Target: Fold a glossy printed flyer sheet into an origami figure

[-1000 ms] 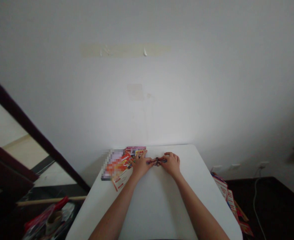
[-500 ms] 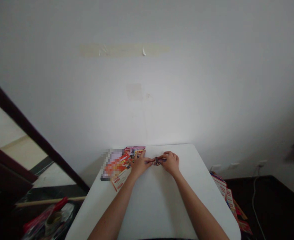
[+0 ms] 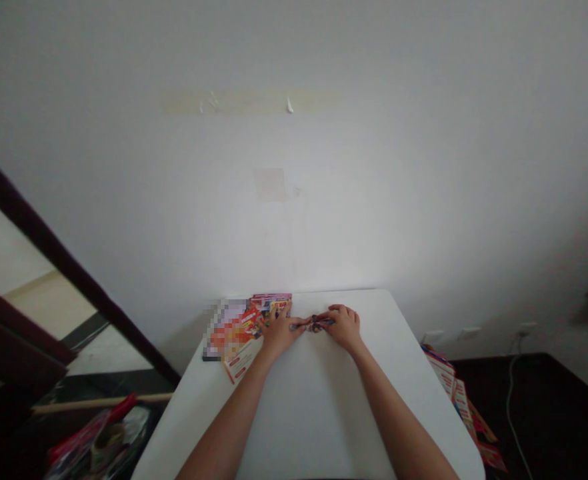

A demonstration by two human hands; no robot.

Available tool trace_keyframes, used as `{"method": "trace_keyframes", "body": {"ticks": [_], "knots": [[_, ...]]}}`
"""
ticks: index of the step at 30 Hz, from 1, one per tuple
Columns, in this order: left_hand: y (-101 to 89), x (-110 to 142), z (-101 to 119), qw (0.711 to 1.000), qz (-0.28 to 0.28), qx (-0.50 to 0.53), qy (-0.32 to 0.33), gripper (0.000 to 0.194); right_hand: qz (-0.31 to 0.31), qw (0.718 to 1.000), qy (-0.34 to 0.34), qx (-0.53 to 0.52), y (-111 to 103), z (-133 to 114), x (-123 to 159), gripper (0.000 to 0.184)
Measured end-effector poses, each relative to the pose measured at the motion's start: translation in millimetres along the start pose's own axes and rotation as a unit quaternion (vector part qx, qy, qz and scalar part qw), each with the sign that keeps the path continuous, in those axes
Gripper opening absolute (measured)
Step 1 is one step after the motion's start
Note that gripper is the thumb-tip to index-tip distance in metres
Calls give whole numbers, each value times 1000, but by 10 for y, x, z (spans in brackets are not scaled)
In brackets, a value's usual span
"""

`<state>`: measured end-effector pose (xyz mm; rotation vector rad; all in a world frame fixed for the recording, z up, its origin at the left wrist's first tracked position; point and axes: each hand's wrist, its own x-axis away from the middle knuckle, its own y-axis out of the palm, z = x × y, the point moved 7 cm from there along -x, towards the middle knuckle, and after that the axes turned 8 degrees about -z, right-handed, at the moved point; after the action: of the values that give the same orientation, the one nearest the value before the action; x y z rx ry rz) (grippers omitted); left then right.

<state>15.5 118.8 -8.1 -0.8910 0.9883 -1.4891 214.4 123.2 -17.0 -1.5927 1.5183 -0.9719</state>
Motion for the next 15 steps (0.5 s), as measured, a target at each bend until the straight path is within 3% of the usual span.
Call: {"method": "trace_keyframes", "body": {"ticks": [10, 15], "knots": [[-59, 34, 45, 1000, 0, -9, -3, 24, 11, 1000, -10, 10, 0, -31, 11, 23], [-91, 69, 39, 1000, 19, -17, -4, 37, 28, 999, -23, 7, 8, -25, 49, 25]]}}
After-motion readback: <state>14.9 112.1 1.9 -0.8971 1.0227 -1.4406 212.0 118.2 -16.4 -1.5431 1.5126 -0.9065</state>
